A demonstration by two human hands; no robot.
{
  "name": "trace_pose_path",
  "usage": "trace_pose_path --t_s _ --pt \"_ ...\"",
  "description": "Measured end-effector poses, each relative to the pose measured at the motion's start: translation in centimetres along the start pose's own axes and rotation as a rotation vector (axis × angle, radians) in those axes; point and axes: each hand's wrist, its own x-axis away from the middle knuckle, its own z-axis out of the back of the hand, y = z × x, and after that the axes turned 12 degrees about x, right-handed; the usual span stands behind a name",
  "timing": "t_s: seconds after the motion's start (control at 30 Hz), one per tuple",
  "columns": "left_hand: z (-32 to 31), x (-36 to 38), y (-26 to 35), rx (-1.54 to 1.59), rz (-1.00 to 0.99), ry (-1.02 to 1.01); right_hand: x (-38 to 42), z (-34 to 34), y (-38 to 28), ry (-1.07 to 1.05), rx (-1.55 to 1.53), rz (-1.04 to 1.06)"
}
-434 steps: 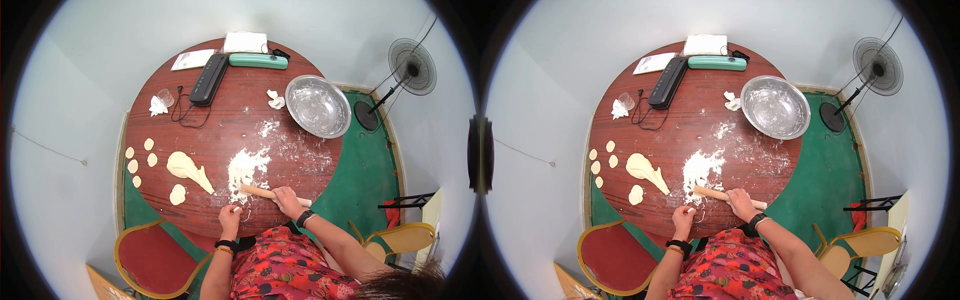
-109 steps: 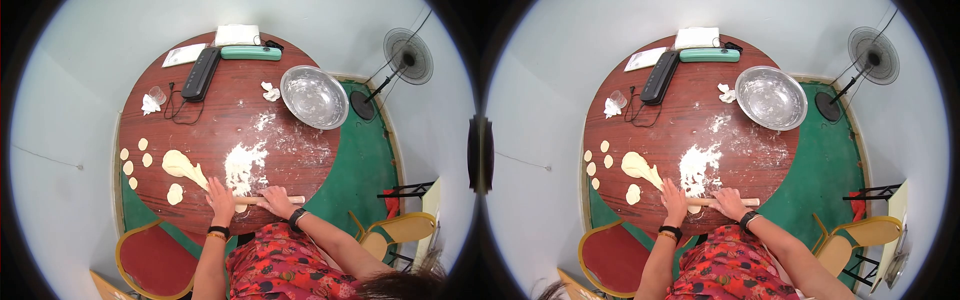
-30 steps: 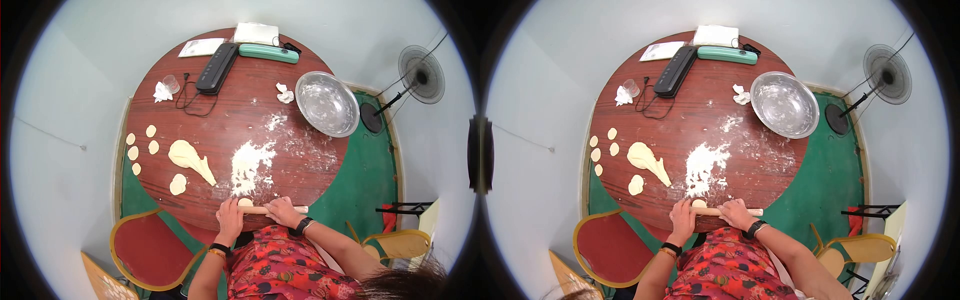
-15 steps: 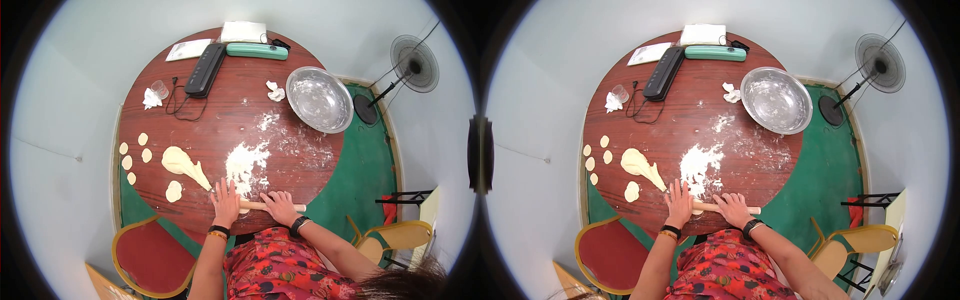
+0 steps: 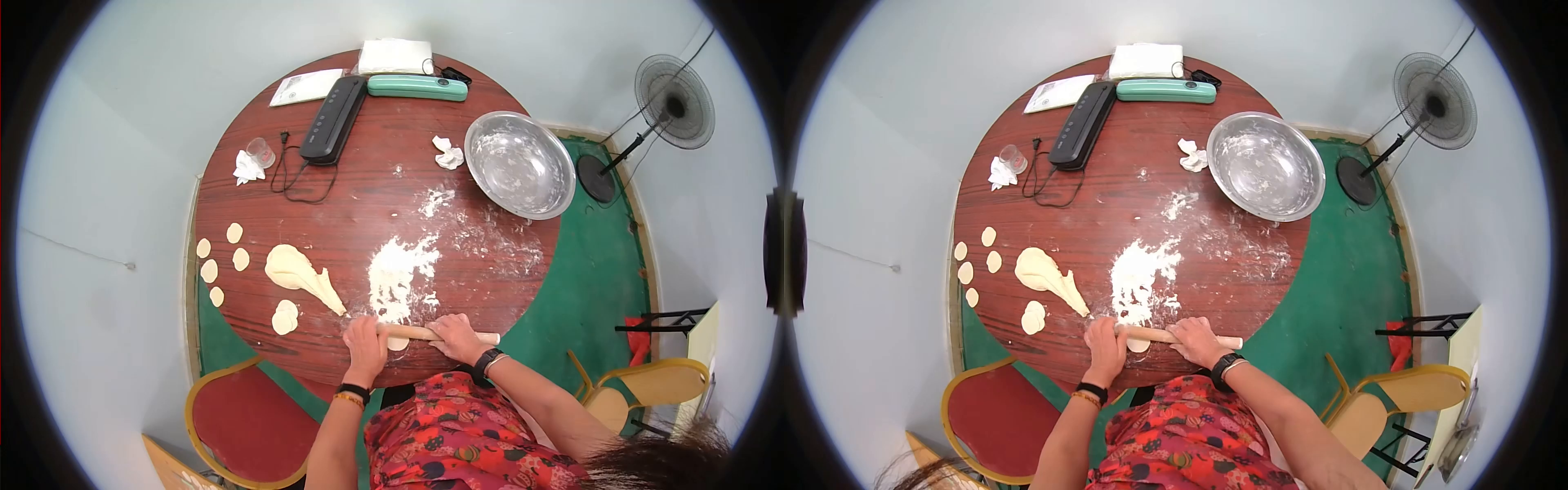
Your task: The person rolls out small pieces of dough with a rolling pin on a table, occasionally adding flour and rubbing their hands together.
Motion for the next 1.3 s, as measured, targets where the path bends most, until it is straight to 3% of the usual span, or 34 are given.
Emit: trace_pose_path --t_s 0.07,0.2,0.37,0.47,0.7,0.9,1.0,1.3 --pt "0.9 1.5 0.1 0.016 -0.002 -0.196 0.0 -0.7 0.4 0.018 -0.033 -0.013" --pt "0.6 3.2 0.5 -0.034 -0.185 -0.200 -0.4 -0.2 0.3 0.062 -0.087 -0.067" --pt "-0.5 4.3 1.8 -0.079 -0.120 -0.168 -0.3 0.3 0.2 0.165 -0.052 -0.079" --pt "-1.0 5.4 2.3 -0.084 -0.104 -0.140 0.5 0.9 -0.2 0.055 0.027 -0.073" --pt "0.2 5.6 2.7 0.044 -0.017 0.013 2.8 0.3 -1.1 0.030 0.072 0.107" --pt "0.7 3.1 1.6 -0.185 0.044 -0.312 3.1 0.3 -2.1 -0.034 0.151 -0.001" --pt "0.9 1.2 1.9 -0.157 0.116 -0.385 2.4 0.7 -2.3 0.062 0.294 -0.073" --pt "0.9 -3.1 1.7 -0.232 0.087 -0.385 -0.6 1.9 -2.1 -0.034 0.276 -0.192"
